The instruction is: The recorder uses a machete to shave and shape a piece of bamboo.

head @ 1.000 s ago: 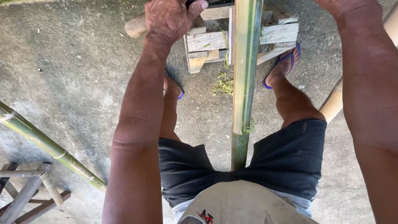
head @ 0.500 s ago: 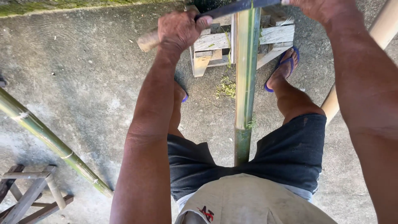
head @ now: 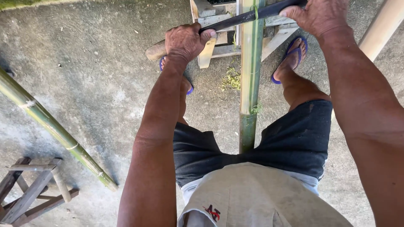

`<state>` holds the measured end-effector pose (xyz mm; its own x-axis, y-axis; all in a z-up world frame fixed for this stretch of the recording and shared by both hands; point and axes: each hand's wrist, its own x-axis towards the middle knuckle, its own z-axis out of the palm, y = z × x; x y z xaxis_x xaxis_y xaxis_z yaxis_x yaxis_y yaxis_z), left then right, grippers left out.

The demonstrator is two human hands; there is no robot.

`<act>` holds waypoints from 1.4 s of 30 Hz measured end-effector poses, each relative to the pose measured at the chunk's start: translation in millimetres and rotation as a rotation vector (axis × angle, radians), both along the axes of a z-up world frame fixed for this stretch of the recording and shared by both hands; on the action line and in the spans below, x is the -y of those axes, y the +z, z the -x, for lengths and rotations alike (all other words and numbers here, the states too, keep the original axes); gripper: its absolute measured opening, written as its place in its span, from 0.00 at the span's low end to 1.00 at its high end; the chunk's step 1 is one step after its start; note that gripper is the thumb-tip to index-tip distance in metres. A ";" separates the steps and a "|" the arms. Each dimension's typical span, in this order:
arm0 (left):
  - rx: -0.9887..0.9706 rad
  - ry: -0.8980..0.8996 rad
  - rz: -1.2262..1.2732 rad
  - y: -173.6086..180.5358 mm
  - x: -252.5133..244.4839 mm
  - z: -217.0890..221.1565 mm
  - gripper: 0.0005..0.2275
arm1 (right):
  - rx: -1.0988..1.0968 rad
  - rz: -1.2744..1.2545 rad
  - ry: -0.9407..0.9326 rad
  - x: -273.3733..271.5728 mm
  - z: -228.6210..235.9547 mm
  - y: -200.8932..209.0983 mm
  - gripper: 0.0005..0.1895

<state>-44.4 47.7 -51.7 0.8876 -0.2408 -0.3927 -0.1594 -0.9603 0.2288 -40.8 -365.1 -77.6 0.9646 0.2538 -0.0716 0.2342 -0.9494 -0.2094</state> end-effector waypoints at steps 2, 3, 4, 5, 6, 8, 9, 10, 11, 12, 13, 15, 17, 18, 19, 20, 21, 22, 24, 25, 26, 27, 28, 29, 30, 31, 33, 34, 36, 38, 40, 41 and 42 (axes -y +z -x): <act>0.040 -0.010 0.014 -3.2 -1.6 -1.0 0.37 | -0.137 -0.066 -0.082 -5.8 -1.7 11.3 0.31; 0.089 -0.031 0.028 -6.7 -3.1 4.8 0.37 | -0.058 -0.047 -0.020 -6.9 2.8 11.3 0.29; 0.138 -0.051 0.043 -9.9 -4.3 11.1 0.38 | 0.022 -0.029 0.042 -7.7 7.6 11.7 0.26; 0.144 -0.055 0.043 -10.8 -4.7 11.0 0.38 | 0.028 -0.029 0.038 -6.7 10.6 12.5 0.26; 0.013 -0.047 -0.001 -11.9 -5.1 11.0 0.38 | 0.072 0.018 0.066 -5.7 13.6 13.2 0.27; -0.141 -0.039 -0.042 -13.2 -5.3 25.1 0.39 | 0.092 0.067 0.094 -2.2 31.3 12.3 0.27; -0.089 -0.054 -0.006 -12.2 -7.6 31.5 0.39 | 0.059 0.033 0.073 -1.9 37.7 10.5 0.28; -0.037 -0.068 0.029 -10.5 -9.9 39.0 0.38 | 0.026 -0.001 0.052 -1.8 45.2 9.4 0.28; -0.036 -0.070 0.030 -6.9 -9.2 46.9 0.38 | 0.028 0.000 0.050 -1.6 56.5 7.7 0.28; -0.073 -0.055 0.040 -2.7 -8.2 55.4 0.38 | 0.089 0.007 0.066 -1.1 68.3 6.6 0.26; -0.108 -0.042 0.050 1.4 -7.0 62.4 0.38 | 0.152 0.013 0.083 -0.3 78.8 5.4 0.24; -0.093 -0.035 0.039 3.2 -6.2 82.6 0.37 | 0.136 0.017 0.084 -0.7 96.5 7.7 0.25; -0.081 -0.027 0.028 4.7 -6.9 104.5 0.37 | 0.119 0.022 0.086 -4.8 117.1 12.5 0.27; -0.103 -0.043 0.012 5.4 -7.5 114.7 0.37 | 0.134 0.043 0.092 -8.1 127.3 16.5 0.28; -0.127 -0.057 -0.005 6.2 -8.5 125.6 0.37 | 0.149 0.063 0.100 -11.9 137.7 20.2 0.29; -0.126 -0.057 -0.006 6.4 -9.9 139.0 0.37 | 0.150 0.063 0.100 -15.4 152.6 22.5 0.29; -0.131 -0.065 0.005 6.5 -10.7 149.0 0.36 | 0.121 0.041 0.073 -18.1 164.3 25.1 0.29; -0.136 -0.073 0.016 6.6 -11.1 158.6 0.36 | 0.092 0.019 0.047 -20.6 175.7 27.8 0.30; -0.043 -0.084 0.046 11.3 -9.9 180.5 0.35 | 0.095 0.003 0.061 -21.6 194.1 34.8 0.31; 0.042 -0.092 0.073 13.8 -10.6 193.2 0.34 | 0.090 -0.016 0.077 -23.5 204.1 37.4 0.32; 0.044 -0.090 0.070 22.8 -9.3 204.6 0.34 | 0.092 -0.018 0.080 -26.2 219.3 39.8 0.32; -0.036 -0.080 0.045 30.9 -7.6 209.6 0.34 | 0.034 -0.040 0.051 -28.5 227.8 41.4 0.32; -0.117 -0.068 0.021 38.4 -5.5 213.6 0.33 | -0.024 -0.062 0.022 -30.5 235.1 42.3 0.31; -0.116 -0.066 0.017 38.9 -5.9 222.3 0.33 | -0.023 -0.065 0.024 -30.7 244.3 44.5 0.31; -0.110 -0.060 0.031 38.3 -6.0 229.8 0.33 | 0.020 -0.067 0.037 -30.6 252.3 45.7 0.32; -0.110 -0.059 0.045 37.1 -6.1 238.6 0.32 | 0.059 -0.068 0.046 -30.7 263.2 46.6 0.34; -0.150 -0.065 0.025 38.1 -6.7 241.6 0.33 | 0.030 -0.040 0.040 -29.3 272.4 42.7 0.35; -0.185 -0.070 0.009 38.4 -7.4 239.0 0.33 | 0.006 -0.008 0.036 -29.0 272.3 40.4 0.35; -0.196 -0.078 0.047 34.3 -10.3 236.8 0.33 | 0.010 0.005 0.061 -28.1 264.5 43.0 0.36; -0.210 -0.088 0.090 32.3 -12.7 225.9 0.33 | 0.012 0.022 0.085 -31.5 249.9 47.2 0.37; -0.283 -0.110 0.077 33.2 -8.7 206.7 0.34 | -0.271 0.058 0.011 -33.3 232.0 55.0 0.38; -0.299 -0.107 0.079 37.2 -6.5 189.4 0.34 | -0.288 0.060 0.014 -34.6 214.5 58.8 0.38; -0.278 -0.159 -0.018 40.7 -4.6 171.8 0.35 | -0.338 0.008 -0.043 -36.1 196.9 62.1 0.34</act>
<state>-216.3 52.3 -11.0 0.6974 -0.3589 -0.6204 -0.2418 -0.9327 0.2677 -237.7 -328.9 -15.5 0.8957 0.2113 -0.3913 0.1123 -0.9589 -0.2606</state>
